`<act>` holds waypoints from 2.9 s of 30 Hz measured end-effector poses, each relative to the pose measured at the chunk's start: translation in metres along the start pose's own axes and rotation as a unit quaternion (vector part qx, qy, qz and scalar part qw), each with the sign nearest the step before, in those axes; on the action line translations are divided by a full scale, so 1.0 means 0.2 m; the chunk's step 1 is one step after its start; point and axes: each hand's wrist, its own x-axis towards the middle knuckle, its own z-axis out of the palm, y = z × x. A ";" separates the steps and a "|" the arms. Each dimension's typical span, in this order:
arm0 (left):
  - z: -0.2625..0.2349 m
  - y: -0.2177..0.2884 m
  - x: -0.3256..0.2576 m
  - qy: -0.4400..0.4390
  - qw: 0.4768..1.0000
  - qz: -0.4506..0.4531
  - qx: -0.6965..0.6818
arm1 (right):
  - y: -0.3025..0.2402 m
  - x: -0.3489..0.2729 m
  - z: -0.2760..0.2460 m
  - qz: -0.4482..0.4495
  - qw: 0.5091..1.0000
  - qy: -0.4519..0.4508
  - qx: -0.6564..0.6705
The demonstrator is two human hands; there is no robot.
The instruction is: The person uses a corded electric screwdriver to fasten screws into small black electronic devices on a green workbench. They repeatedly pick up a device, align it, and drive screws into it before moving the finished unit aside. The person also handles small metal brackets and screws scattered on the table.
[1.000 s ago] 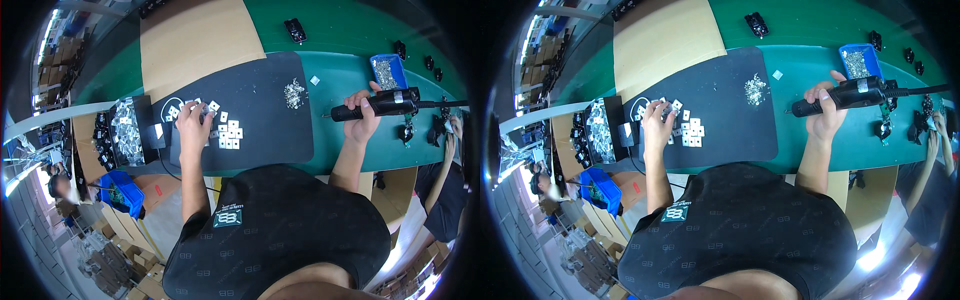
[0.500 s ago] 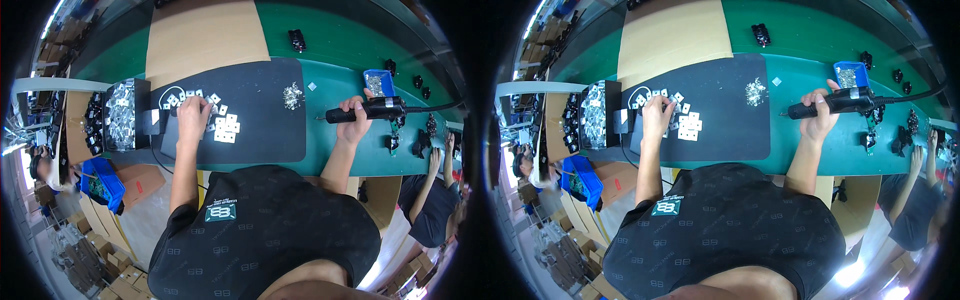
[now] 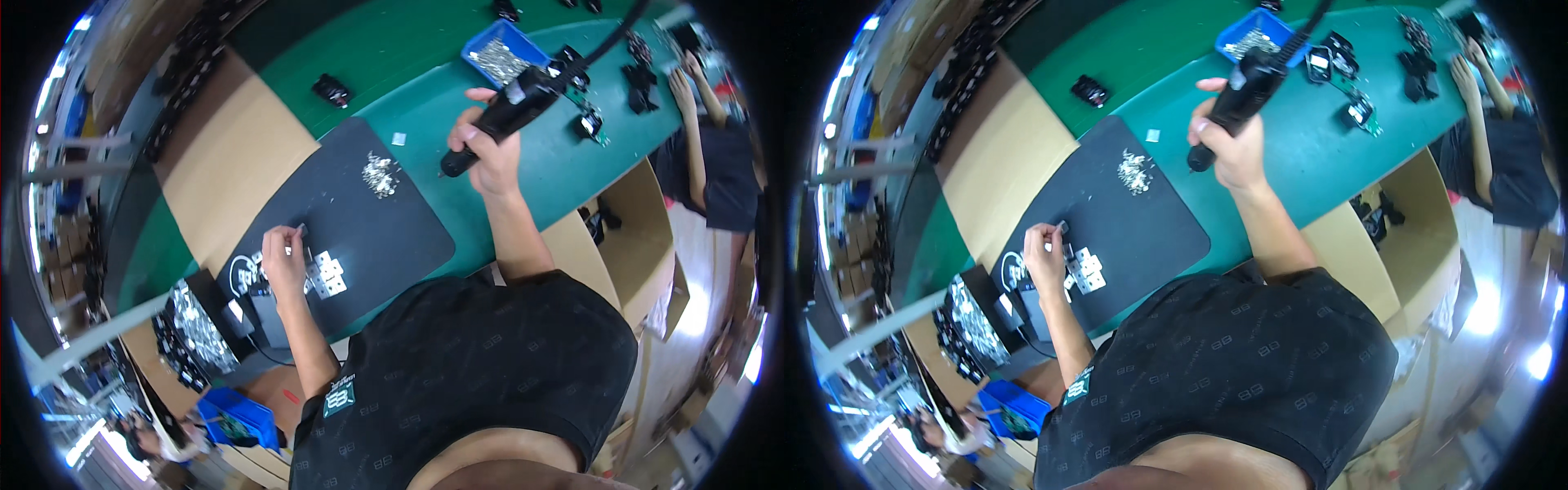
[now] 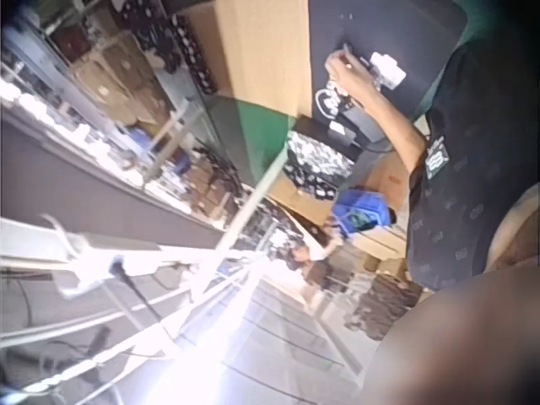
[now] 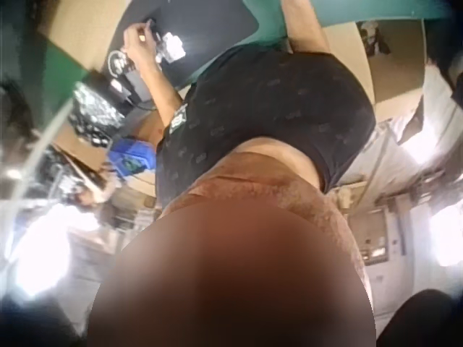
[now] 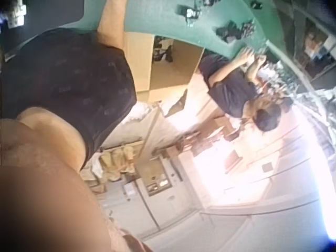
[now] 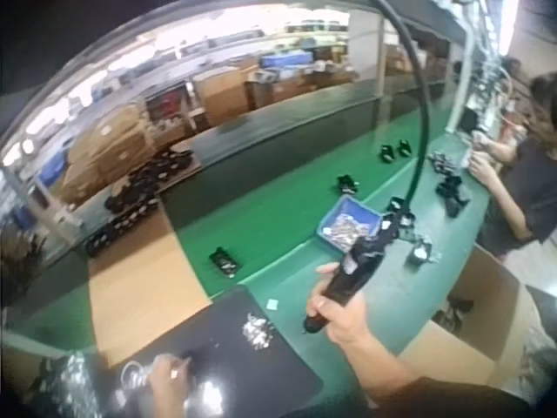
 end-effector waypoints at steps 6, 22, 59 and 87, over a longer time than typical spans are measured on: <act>-0.02 -0.03 0.03 -0.107 0.983 -0.133 -0.064 | -0.03 0.00 -0.02 -0.001 1.000 0.014 -0.023; 0.02 0.11 0.17 -0.149 0.984 -0.098 -0.006 | -0.01 0.00 -0.02 0.009 0.999 0.017 0.036; 0.25 0.20 0.91 -0.071 0.992 -0.008 -0.102 | -0.09 -0.09 0.09 -0.015 0.999 -0.006 0.049; 0.02 0.06 0.06 -0.136 0.978 -0.070 -0.140 | -0.05 -0.36 0.38 0.023 0.991 -0.099 0.092</act>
